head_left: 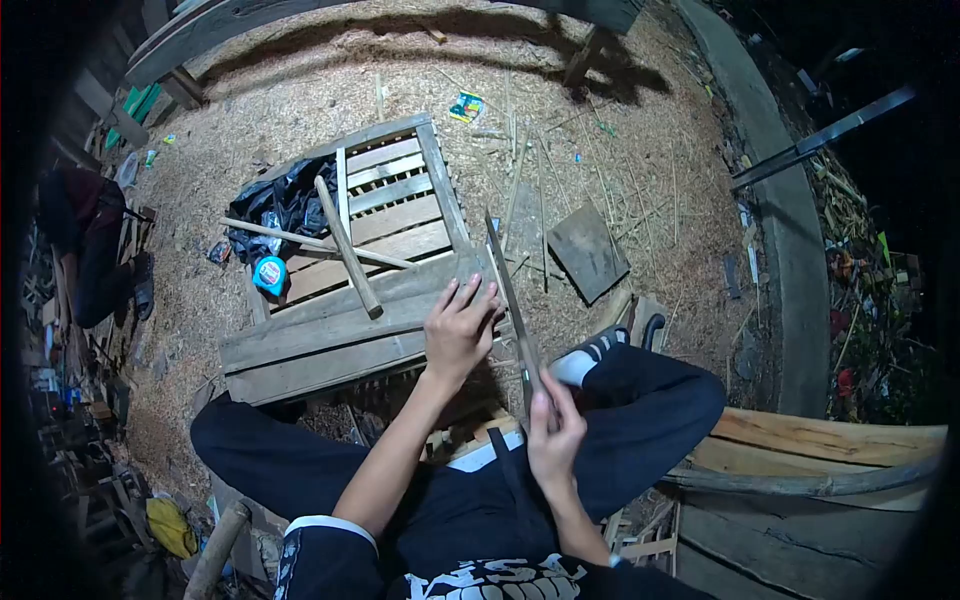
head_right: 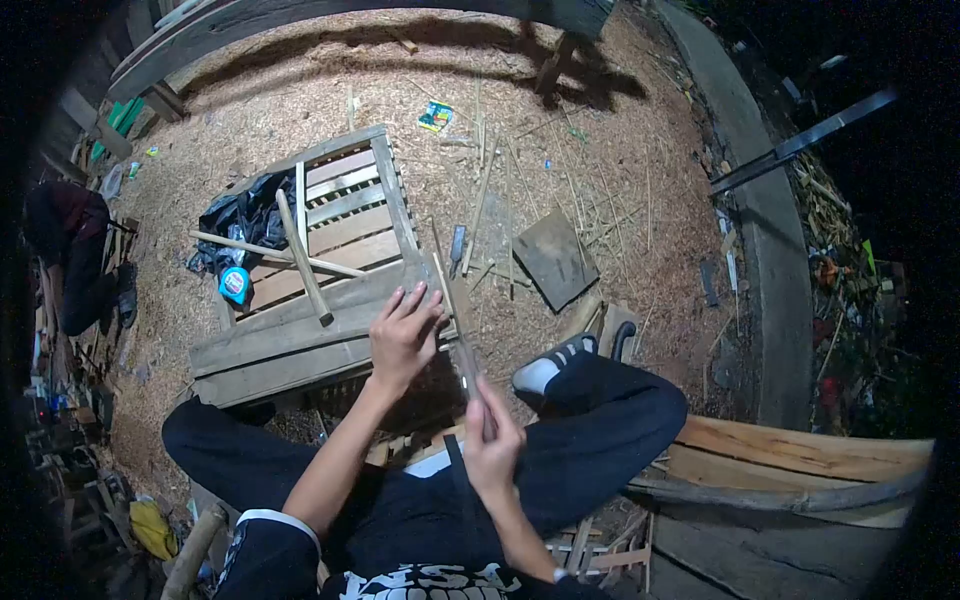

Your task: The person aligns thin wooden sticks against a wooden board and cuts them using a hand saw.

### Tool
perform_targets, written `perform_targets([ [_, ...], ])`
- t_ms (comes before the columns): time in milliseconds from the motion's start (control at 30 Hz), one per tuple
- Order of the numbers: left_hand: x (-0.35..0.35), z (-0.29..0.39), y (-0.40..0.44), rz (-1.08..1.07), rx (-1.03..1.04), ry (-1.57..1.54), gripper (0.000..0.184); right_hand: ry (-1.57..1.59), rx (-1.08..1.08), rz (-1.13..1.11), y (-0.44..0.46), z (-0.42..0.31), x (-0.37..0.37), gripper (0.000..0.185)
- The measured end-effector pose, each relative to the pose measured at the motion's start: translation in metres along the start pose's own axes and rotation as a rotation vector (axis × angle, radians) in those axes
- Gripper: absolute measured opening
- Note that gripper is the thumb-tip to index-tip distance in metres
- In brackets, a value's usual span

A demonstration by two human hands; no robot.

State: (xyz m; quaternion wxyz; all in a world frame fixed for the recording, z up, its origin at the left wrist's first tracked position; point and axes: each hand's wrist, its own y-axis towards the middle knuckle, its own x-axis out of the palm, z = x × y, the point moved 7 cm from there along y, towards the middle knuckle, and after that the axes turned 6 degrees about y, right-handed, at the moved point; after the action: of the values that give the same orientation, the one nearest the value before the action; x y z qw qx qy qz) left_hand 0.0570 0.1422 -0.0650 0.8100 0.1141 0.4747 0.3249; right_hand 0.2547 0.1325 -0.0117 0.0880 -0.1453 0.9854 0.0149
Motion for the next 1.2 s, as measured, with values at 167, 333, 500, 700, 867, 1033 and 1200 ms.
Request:
perform_targets([
  [167, 0.003, 0.0, 0.002, 0.008, 0.007, 0.001, 0.026, 0.005, -0.041, 0.001, 0.015, 0.008, 0.006, 0.035],
  [333, 0.003, 0.0, 0.001, 0.009, -0.006, -0.003, 0.029, -0.002, -0.02, -0.004, -0.016, 0.014, -0.013, 0.033],
  [500, 0.005, 0.001, -0.005, -0.012, 0.006, 0.013, 0.029, 0.03, 0.001, -0.015, 0.025, 0.008, 0.015, 0.036],
  [700, 0.005, -0.003, -0.002, 0.026, 0.019, -0.028, 0.023, -0.067, -0.025, -0.02, -0.014, 0.015, -0.015, 0.035],
  [867, 0.002, -0.002, 0.002, -0.003, 0.011, -0.024, 0.024, -0.083, -0.058, -0.013, 0.013, 0.017, 0.004, 0.034],
  [1033, 0.005, -0.004, 0.002, 0.012, 0.011, -0.038, 0.025, -0.062, -0.019, 0.005, -0.021, 0.027, -0.018, 0.036],
  [1200, 0.004, -0.003, 0.003, 0.006, 0.009, -0.028, 0.029, -0.099, -0.055, 0.006, -0.008, 0.02, -0.01, 0.035],
])
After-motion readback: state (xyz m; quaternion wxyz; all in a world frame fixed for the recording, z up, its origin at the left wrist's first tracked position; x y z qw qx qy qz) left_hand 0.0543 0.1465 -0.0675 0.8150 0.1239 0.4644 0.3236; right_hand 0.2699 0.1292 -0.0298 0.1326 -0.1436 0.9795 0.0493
